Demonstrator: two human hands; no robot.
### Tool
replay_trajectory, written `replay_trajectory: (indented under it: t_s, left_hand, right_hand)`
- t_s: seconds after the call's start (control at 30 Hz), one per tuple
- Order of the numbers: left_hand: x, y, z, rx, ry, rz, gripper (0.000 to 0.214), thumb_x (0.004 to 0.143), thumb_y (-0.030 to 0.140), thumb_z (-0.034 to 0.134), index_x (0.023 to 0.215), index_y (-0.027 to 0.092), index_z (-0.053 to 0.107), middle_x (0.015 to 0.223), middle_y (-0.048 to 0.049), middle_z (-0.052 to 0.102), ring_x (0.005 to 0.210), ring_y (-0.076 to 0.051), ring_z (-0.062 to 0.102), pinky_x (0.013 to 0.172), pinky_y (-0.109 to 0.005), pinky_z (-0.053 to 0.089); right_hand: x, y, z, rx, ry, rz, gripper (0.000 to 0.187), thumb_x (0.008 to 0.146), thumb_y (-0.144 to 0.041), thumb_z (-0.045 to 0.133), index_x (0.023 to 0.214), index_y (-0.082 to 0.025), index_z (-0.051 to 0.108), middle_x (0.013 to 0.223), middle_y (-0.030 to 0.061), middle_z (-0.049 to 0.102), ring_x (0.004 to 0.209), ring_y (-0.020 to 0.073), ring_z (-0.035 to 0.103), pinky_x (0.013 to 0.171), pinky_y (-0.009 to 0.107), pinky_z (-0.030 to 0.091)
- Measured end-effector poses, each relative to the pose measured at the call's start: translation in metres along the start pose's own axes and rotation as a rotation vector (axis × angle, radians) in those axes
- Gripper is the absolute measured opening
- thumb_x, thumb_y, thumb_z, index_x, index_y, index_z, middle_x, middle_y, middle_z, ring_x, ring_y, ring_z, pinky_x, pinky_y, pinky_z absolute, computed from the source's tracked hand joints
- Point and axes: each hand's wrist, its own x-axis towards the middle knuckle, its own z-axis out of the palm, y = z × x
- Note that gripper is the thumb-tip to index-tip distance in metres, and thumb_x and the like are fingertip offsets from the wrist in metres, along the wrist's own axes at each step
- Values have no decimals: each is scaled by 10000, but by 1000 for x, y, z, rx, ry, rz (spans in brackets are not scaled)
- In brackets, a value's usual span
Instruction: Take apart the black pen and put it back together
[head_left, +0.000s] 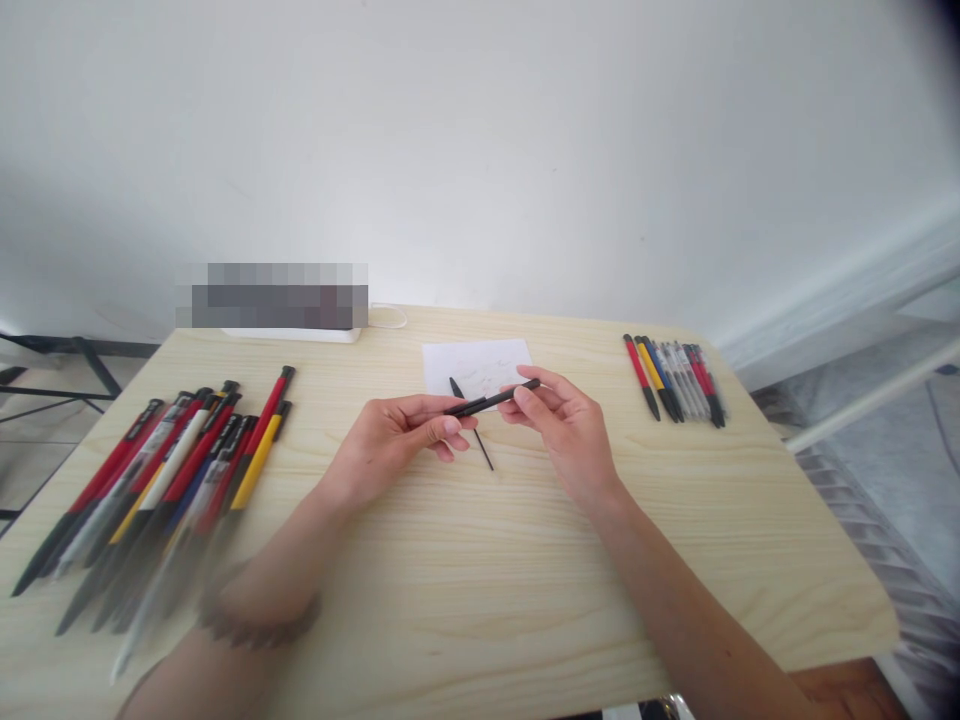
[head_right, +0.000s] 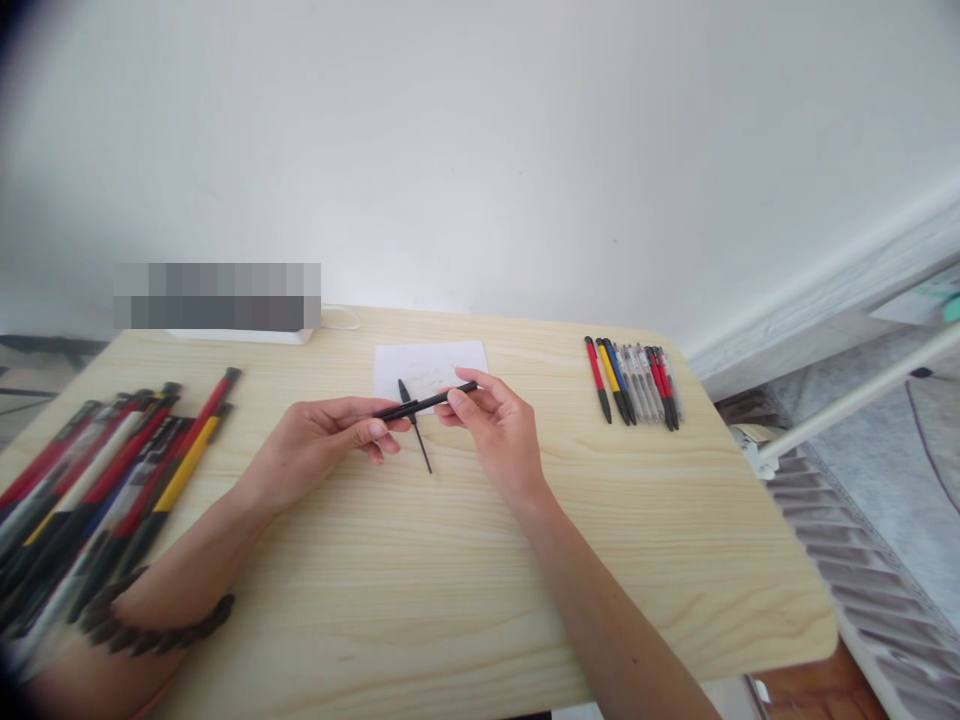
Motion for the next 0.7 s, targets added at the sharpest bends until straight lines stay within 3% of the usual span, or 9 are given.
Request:
replay_trajectory:
  t_s: [0.3,0.53,0.7]
  left_hand:
    - [-1,-1,-2,3,26,-30,258,721,277,669,932,129,676,845,-66,720,700,-156,663,593,-223,534]
    - [-2,1,-1,-20,-14,-23,216,716,253,680,901,141,691,784,-47,726,706,-140,665,606,-190,535]
    - [0,-3,-1,-32,36,-16,252,716,264,680,931,133,671,856,-55,719,695,-139,671,608,-201,542]
  right_hand:
    - [-1,-2,-3,-191,36,-53,275,746,-309,641,991,-187,615,796,29,695,703,143,666,721,297,544]
    - [0,0,-4,-135,7,1,287,754,-320,632,1007,-186,612,753,19,685,705,146,665,732,318,544]
    - [0,-2,-1,-112,11,-56,225,754,-277,636,957,-186,606,846,26,682,721,132,661,741,300,543]
